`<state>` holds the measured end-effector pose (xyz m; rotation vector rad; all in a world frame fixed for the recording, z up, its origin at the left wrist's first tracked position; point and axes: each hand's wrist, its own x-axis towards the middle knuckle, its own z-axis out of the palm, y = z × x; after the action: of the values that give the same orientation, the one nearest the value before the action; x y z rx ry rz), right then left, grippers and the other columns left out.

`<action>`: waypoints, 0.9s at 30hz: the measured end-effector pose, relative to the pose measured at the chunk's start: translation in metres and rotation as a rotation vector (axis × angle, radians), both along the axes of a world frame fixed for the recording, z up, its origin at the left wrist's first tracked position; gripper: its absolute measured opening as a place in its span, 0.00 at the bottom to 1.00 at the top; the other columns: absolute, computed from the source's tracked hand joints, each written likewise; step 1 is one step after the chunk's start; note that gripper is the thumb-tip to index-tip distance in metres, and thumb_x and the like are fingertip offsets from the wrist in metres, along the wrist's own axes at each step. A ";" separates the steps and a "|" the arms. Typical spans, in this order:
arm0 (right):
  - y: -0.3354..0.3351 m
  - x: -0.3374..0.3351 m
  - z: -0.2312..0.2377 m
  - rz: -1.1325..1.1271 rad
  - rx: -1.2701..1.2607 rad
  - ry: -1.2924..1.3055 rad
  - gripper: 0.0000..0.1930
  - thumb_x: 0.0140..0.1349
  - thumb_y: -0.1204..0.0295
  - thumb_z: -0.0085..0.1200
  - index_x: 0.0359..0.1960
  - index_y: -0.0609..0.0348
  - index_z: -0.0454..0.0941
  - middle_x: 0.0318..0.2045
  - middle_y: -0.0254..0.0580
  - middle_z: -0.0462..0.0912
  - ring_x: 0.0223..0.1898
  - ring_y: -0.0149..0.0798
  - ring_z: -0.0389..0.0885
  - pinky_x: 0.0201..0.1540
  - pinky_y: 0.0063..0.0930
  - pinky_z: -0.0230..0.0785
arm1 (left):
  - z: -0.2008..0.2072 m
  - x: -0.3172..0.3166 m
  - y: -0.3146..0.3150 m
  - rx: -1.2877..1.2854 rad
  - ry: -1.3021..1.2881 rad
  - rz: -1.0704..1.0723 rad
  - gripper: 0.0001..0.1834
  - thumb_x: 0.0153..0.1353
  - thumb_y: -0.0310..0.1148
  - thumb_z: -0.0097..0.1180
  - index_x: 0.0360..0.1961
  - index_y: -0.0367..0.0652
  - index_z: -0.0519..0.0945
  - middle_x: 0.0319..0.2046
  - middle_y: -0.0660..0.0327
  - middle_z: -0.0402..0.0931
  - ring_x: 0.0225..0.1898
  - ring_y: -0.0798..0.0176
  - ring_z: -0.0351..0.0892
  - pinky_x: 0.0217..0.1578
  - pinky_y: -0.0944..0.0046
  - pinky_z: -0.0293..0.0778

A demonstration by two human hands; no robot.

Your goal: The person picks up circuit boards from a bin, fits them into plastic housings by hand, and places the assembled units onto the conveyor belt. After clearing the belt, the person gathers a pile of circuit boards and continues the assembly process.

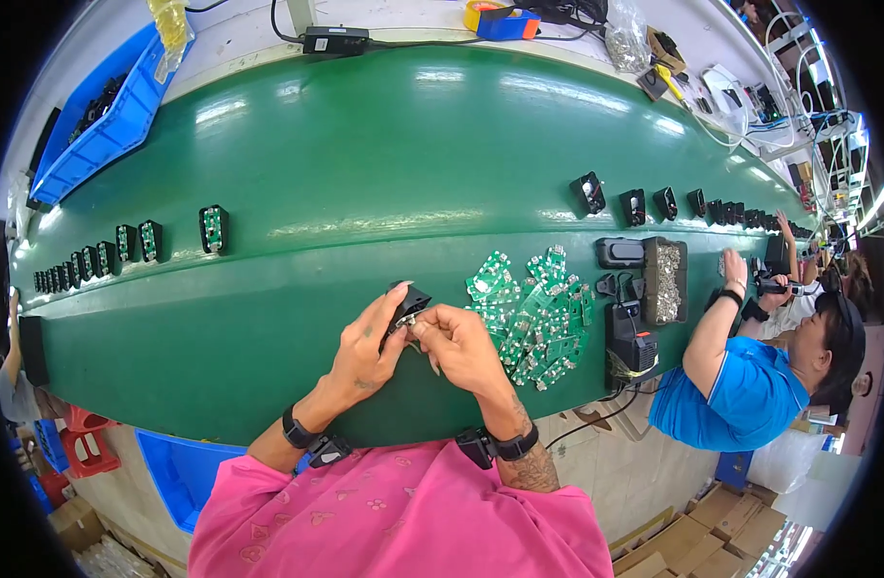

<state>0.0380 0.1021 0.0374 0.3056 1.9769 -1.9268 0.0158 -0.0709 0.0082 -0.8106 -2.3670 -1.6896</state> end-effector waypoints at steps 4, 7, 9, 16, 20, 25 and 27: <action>-0.002 -0.001 -0.001 -0.015 -0.136 -0.017 0.07 0.69 0.74 0.53 0.35 0.64 0.80 0.22 0.29 0.78 0.20 0.21 0.73 0.20 0.17 0.64 | -0.004 0.006 -0.001 -0.033 0.033 0.063 0.31 0.59 0.18 0.57 0.66 0.39 0.68 0.55 0.39 0.74 0.47 0.36 0.82 0.44 0.53 0.81; -0.007 0.000 -0.001 -0.003 -0.006 0.043 0.07 0.69 0.74 0.54 0.34 0.65 0.80 0.22 0.30 0.78 0.18 0.21 0.73 0.19 0.19 0.63 | -0.007 0.006 -0.002 -0.023 0.041 0.074 0.32 0.58 0.18 0.57 0.66 0.39 0.68 0.55 0.38 0.75 0.48 0.36 0.82 0.44 0.53 0.81; -0.009 0.000 0.009 0.000 0.138 0.058 0.08 0.69 0.73 0.54 0.34 0.66 0.80 0.20 0.31 0.78 0.18 0.21 0.73 0.19 0.20 0.63 | -0.007 0.005 -0.002 -0.004 0.046 0.077 0.32 0.58 0.18 0.58 0.66 0.38 0.68 0.55 0.38 0.75 0.47 0.36 0.82 0.44 0.53 0.81; -0.017 -0.002 0.007 -0.053 0.140 0.143 0.09 0.68 0.72 0.56 0.35 0.69 0.80 0.23 0.37 0.82 0.18 0.22 0.75 0.21 0.20 0.66 | -0.001 0.002 0.000 0.263 -0.360 0.038 0.28 0.67 0.21 0.50 0.69 0.38 0.63 0.51 0.47 0.78 0.44 0.58 0.84 0.42 0.60 0.83; -0.023 -0.002 -0.003 -0.258 0.322 0.359 0.10 0.66 0.71 0.57 0.38 0.70 0.80 0.23 0.37 0.84 0.21 0.24 0.78 0.24 0.19 0.70 | -0.012 -0.001 -0.006 0.436 -0.499 -0.057 0.27 0.70 0.23 0.48 0.70 0.42 0.62 0.48 0.50 0.77 0.36 0.64 0.84 0.34 0.65 0.82; -0.017 0.002 -0.002 -0.246 0.103 0.132 0.11 0.66 0.71 0.59 0.39 0.70 0.78 0.28 0.39 0.84 0.23 0.23 0.79 0.24 0.18 0.70 | -0.009 -0.003 -0.004 0.486 -0.592 -0.174 0.31 0.63 0.17 0.53 0.68 0.42 0.63 0.51 0.54 0.77 0.29 0.70 0.81 0.27 0.70 0.78; -0.018 0.004 0.001 -0.286 0.090 0.143 0.10 0.66 0.71 0.59 0.39 0.70 0.79 0.28 0.38 0.84 0.25 0.22 0.79 0.23 0.17 0.69 | -0.009 -0.009 -0.011 0.442 -0.647 -0.252 0.34 0.61 0.14 0.56 0.67 0.43 0.61 0.52 0.53 0.73 0.30 0.69 0.79 0.25 0.71 0.78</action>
<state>0.0422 0.0846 0.0384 0.5118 2.2190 -2.0854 0.0063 -0.0816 -0.0008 -0.5524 -2.1127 -2.7937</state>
